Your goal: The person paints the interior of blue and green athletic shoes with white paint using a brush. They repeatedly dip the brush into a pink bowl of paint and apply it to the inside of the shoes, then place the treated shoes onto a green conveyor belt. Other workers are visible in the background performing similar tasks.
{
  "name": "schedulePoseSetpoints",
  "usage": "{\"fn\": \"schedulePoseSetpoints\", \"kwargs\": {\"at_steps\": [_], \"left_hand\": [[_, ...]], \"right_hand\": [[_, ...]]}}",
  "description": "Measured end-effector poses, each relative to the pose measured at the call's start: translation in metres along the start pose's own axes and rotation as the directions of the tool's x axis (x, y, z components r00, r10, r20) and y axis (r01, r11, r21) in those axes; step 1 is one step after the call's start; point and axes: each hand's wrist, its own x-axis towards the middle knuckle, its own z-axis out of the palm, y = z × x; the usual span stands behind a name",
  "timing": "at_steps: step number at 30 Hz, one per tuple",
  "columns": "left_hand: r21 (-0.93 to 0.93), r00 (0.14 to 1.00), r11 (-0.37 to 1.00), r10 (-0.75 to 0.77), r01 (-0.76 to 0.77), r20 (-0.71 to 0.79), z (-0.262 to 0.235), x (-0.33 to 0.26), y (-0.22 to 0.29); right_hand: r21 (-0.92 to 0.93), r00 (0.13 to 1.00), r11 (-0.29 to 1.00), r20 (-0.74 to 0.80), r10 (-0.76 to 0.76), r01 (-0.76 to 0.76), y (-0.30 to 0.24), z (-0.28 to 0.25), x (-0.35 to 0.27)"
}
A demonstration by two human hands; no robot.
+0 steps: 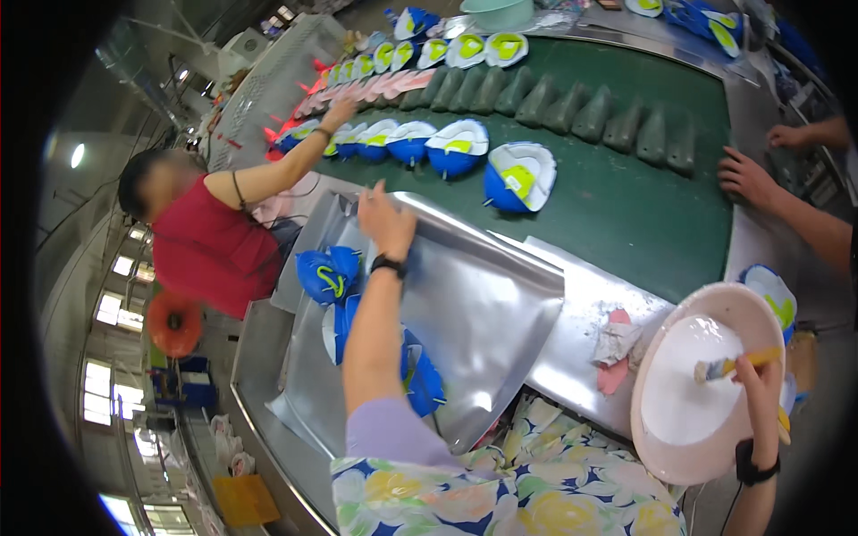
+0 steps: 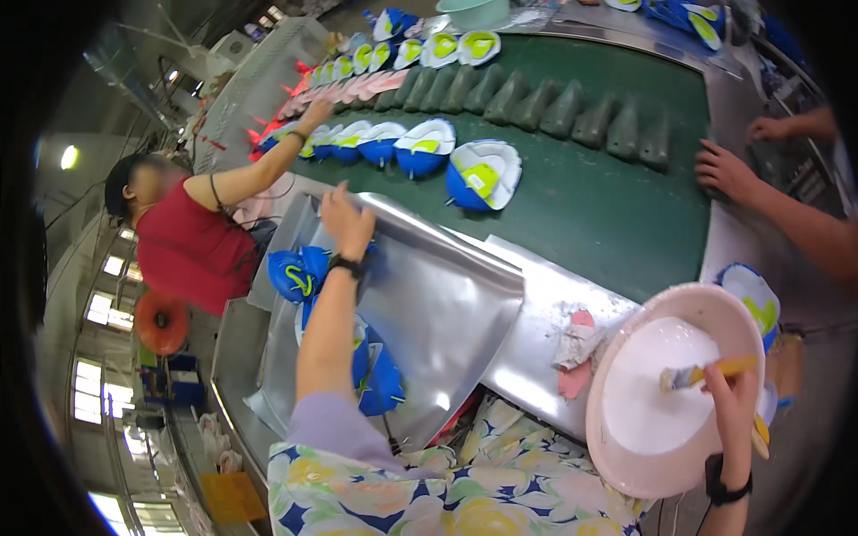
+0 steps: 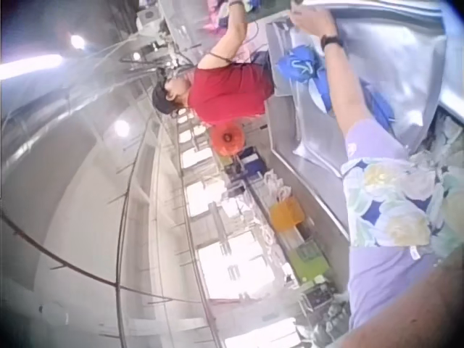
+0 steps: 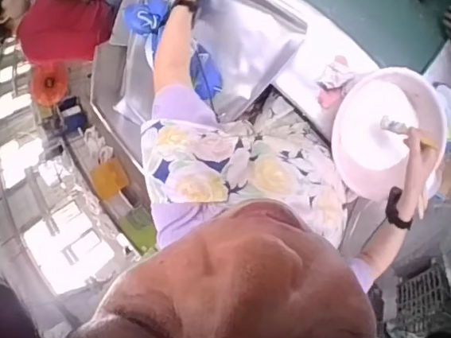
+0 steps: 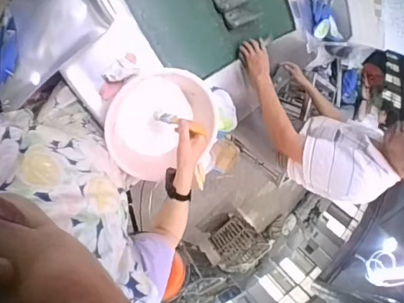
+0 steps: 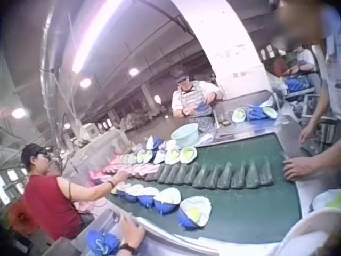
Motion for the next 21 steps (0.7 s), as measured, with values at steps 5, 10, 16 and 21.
{"fn": "schedulePoseSetpoints", "kwargs": {"at_steps": [5,10,16,21], "left_hand": [[-0.119,0.867,0.919,-0.304,0.377,0.394,-0.030,-0.089,-0.069],[-0.485,0.604,0.872,0.352,0.066,0.715,-0.110,-0.039,-0.028],[-0.567,0.381,0.537,0.843,-0.625,0.380,-0.129,-0.074,0.117],[-0.502,0.531,0.827,0.552,-0.253,0.643,-0.136,-0.100,0.126]], "right_hand": [[-0.266,0.979,0.950,0.163,-0.126,0.167,-0.017,0.045,0.034],[-0.367,0.915,0.866,0.343,-0.213,0.339,-0.030,0.061,0.019],[-0.259,0.928,0.916,0.296,-0.227,0.307,-0.009,0.076,0.010],[-0.336,0.831,0.805,0.459,-0.313,0.489,-0.016,0.053,-0.027]]}}
